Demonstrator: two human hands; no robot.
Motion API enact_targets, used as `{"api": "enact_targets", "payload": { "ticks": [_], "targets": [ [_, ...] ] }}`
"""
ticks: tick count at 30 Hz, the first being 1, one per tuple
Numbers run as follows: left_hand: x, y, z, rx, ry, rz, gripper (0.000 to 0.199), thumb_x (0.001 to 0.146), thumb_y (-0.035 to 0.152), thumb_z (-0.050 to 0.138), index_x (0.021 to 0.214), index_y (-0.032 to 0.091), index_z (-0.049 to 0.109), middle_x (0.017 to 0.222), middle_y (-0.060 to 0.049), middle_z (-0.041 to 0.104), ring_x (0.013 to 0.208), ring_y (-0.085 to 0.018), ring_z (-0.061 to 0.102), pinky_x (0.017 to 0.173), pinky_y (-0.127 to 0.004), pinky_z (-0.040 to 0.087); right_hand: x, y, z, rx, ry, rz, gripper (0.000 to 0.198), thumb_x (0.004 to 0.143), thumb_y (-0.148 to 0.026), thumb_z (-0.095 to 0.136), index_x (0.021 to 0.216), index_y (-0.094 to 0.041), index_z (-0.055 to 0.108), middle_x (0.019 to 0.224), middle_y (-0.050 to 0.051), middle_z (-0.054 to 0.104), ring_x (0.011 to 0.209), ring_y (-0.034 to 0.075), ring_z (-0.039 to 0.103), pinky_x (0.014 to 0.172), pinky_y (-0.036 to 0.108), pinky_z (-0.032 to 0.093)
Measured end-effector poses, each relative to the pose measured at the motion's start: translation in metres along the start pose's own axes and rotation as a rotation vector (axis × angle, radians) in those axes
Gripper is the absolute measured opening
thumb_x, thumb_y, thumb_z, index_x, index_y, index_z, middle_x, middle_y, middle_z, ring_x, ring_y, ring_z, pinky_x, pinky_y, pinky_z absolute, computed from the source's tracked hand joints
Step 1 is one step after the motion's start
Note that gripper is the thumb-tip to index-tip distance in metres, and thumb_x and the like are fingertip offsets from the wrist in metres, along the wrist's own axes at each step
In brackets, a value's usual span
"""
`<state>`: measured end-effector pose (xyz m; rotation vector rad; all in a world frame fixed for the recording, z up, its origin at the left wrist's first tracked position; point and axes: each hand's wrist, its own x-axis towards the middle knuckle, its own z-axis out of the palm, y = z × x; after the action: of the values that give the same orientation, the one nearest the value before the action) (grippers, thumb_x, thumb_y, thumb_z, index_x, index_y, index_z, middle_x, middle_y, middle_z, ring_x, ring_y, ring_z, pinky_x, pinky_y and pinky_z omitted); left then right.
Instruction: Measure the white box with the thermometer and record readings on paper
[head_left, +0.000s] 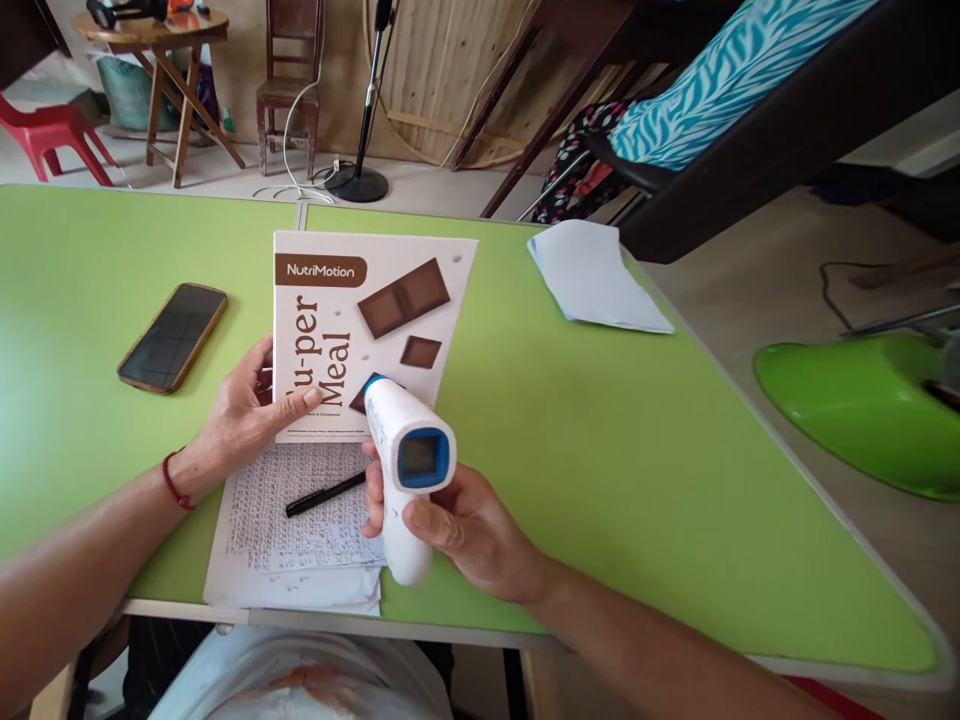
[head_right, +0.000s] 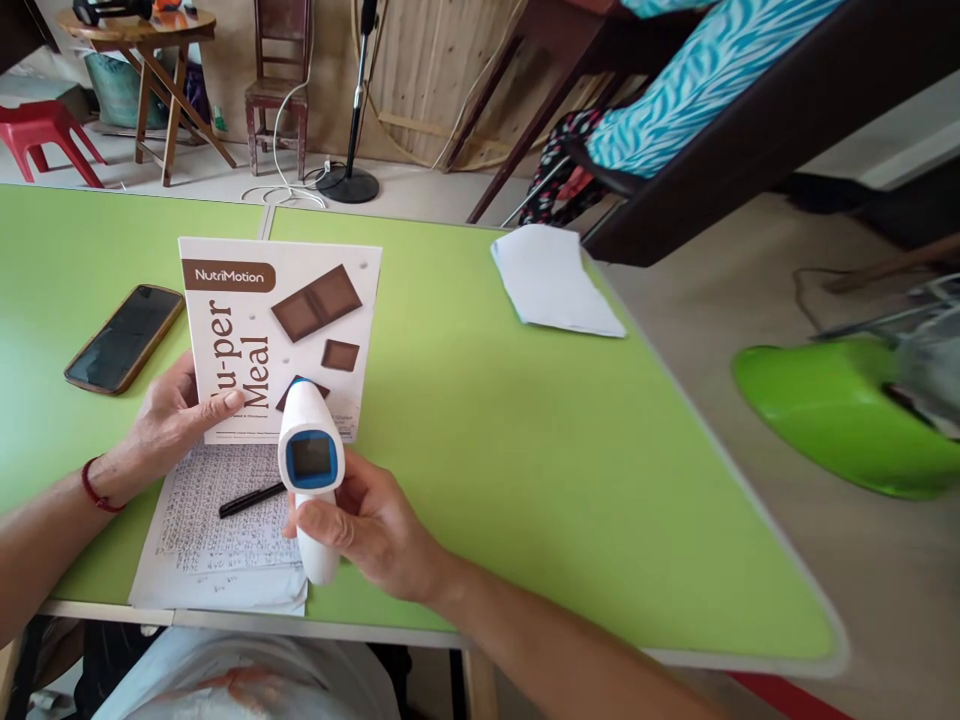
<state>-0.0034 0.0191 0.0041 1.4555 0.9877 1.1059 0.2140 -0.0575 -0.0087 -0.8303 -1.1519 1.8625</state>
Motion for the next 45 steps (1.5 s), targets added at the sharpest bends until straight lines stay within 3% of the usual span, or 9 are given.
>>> {"api": "enact_targets", "payload": {
  "ticks": [6,22,36,45],
  "targets": [
    [0.003,-0.0035,0.0001,-0.06,-0.075,0.052,0.057,0.069,0.03,0.086,0.115,0.02,0.056,0.119,-0.01,0.067,0.104,-0.03,0.068,0.081,-0.041,0.064,-0.0002,-0.0031,0.0002,-0.037,0.002,-0.012,0.038,0.079,-0.052,0.07,0.09,-0.019,0.057,0.082,0.003,0.061,0.072,0.015,0.064,0.066,0.033,0.055],
    [0.0041,-0.006,-0.0041,0.034,-0.067,0.029,0.056,0.067,0.033,0.088,0.112,0.021,0.057,0.111,-0.009,0.07,0.103,-0.031,0.067,0.08,-0.042,0.062,0.0008,0.001,-0.0012,-0.038,0.015,-0.057,0.037,0.08,-0.052,0.07,0.089,-0.018,0.058,0.077,0.003,0.065,0.067,0.013,0.063,0.063,0.031,0.053],
    [0.0046,-0.0091,-0.0079,0.089,-0.087,0.021,0.054,0.068,0.035,0.086,0.112,0.019,0.059,0.11,-0.01,0.07,0.093,-0.029,0.069,0.061,-0.033,0.061,0.0022,0.0013,0.0002,-0.041,0.003,-0.067,0.038,0.081,-0.051,0.069,0.097,-0.019,0.057,0.077,0.003,0.064,0.069,0.014,0.062,0.065,0.033,0.054],
    [0.0028,-0.0031,-0.006,0.074,-0.042,0.045,0.052,0.068,0.038,0.086,0.108,0.018,0.059,0.109,-0.011,0.069,0.1,-0.032,0.067,0.079,-0.045,0.062,0.0027,0.0003,-0.0021,-0.071,-0.028,-0.094,0.039,0.08,-0.051,0.069,0.098,-0.018,0.058,0.077,0.003,0.064,0.068,0.015,0.062,0.063,0.032,0.054]
  ]
}}
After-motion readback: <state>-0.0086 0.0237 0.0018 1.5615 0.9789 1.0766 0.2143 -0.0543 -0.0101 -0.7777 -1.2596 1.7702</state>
